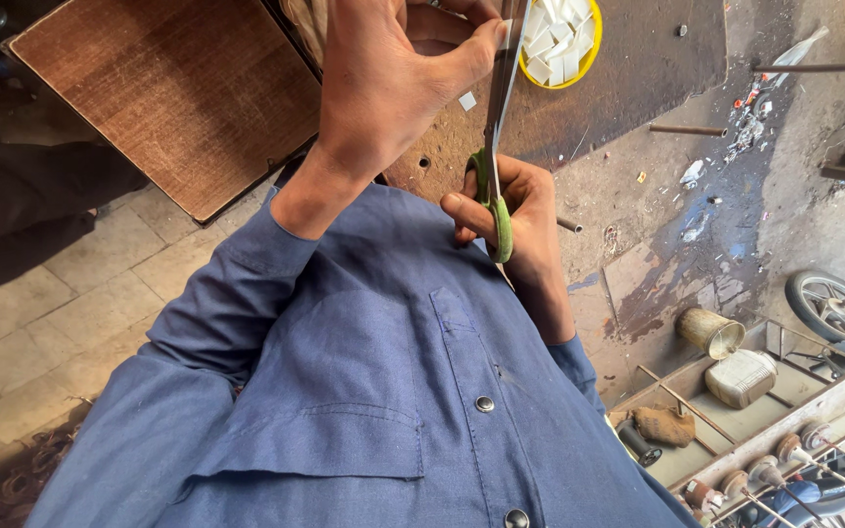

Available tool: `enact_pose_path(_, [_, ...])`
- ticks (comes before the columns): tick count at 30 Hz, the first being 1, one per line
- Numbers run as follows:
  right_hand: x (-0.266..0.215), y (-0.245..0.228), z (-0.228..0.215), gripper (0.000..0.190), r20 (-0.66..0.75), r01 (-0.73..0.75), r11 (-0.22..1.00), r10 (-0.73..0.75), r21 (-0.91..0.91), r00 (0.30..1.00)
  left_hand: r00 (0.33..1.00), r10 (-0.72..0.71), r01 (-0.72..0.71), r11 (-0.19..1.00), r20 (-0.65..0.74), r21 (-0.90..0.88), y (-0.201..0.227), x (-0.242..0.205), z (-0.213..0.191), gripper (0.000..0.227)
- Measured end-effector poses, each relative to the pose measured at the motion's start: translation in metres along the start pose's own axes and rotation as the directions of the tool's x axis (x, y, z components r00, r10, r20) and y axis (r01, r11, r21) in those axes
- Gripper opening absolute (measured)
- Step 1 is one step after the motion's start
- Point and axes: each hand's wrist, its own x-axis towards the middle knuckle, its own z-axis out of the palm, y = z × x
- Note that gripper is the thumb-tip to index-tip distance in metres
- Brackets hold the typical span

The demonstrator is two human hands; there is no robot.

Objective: The person cuts small white rectangular pieces using scissors and places them into the slots of a circular motor stator. The person handles the stator and the white pieces repeatedly, arranging them into the component.

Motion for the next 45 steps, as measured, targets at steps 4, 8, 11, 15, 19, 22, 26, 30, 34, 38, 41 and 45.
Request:
enact_pose_path(4, [0.000, 0.000, 0.000, 0.021, 0.010, 0.007, 1.000, -0.007, -0.010, 1.000, 1.000, 0.024, -0.025, 0.999, 0.013, 0.034, 0.000, 0.000, -0.001, 0.010])
enact_pose_path(8, [0.000, 0.001, -0.001, 0.022, 0.011, 0.010, 1.000, -0.010, -0.010, 1.000, 1.000, 0.023, -0.024, 0.999, 0.017, 0.042, 0.000, 0.000, -0.001, 0.010])
enact_pose_path(11, [-0.001, 0.001, -0.002, 0.023, 0.011, 0.006, 1.000, -0.005, -0.027, 1.000, 1.000, 0.018, -0.019, 0.999, 0.019, 0.041, 0.000, 0.000, -0.001, 0.011])
enact_pose_path(15, [-0.001, 0.001, -0.002, 0.024, 0.012, 0.005, 0.999, -0.004, -0.039, 1.000, 1.000, 0.016, -0.016, 0.999, 0.011, 0.042, 0.000, 0.000, 0.000, 0.012])
enact_pose_path(19, [-0.001, 0.002, -0.002, 0.024, 0.002, -0.005, 0.999, 0.005, -0.043, 1.000, 1.000, 0.000, 0.000, 1.000, 0.011, 0.014, 0.000, -0.001, 0.001, 0.011])
enact_pose_path(22, [-0.001, 0.002, -0.002, 0.024, -0.002, -0.003, 0.999, 0.003, -0.043, 1.000, 1.000, 0.005, -0.005, 1.000, 0.013, 0.026, 0.000, -0.001, 0.001, 0.011])
enact_pose_path(26, [-0.001, 0.002, -0.001, 0.024, -0.013, -0.008, 0.999, 0.007, -0.045, 1.000, 1.000, -0.020, 0.019, 0.998, 0.011, 0.055, 0.000, -0.001, 0.001, 0.011])
enact_pose_path(30, [-0.001, 0.003, 0.000, 0.026, -0.036, -0.021, 0.998, 0.019, -0.059, 0.999, 1.000, -0.009, 0.008, 1.000, 0.029, 0.011, 0.004, 0.000, 0.002, 0.009])
enact_pose_path(34, [0.000, 0.008, -0.003, 0.026, -0.049, -0.024, 0.999, 0.022, -0.038, 0.999, 0.998, -0.046, 0.045, 0.999, 0.033, 0.017, 0.008, 0.002, 0.004, 0.010])
enact_pose_path(38, [0.002, 0.017, -0.009, 0.021, -0.054, -0.005, 0.999, 0.007, 0.033, 0.999, 0.997, -0.075, 0.076, 0.997, 0.034, -0.016, 0.008, 0.005, 0.005, 0.010])
enact_pose_path(41, [0.004, 0.021, -0.017, 0.019, -0.044, -0.005, 0.998, 0.007, 0.058, 0.999, 0.996, -0.080, 0.080, 0.997, 0.036, -0.001, 0.006, 0.005, 0.003, 0.010])
enact_pose_path(45, [0.007, 0.023, -0.029, 0.021, -0.111, -0.018, 0.997, 0.010, -0.073, 0.994, 0.991, -0.129, 0.128, 0.991, 0.020, 0.031, 0.000, 0.002, -0.001, 0.012])
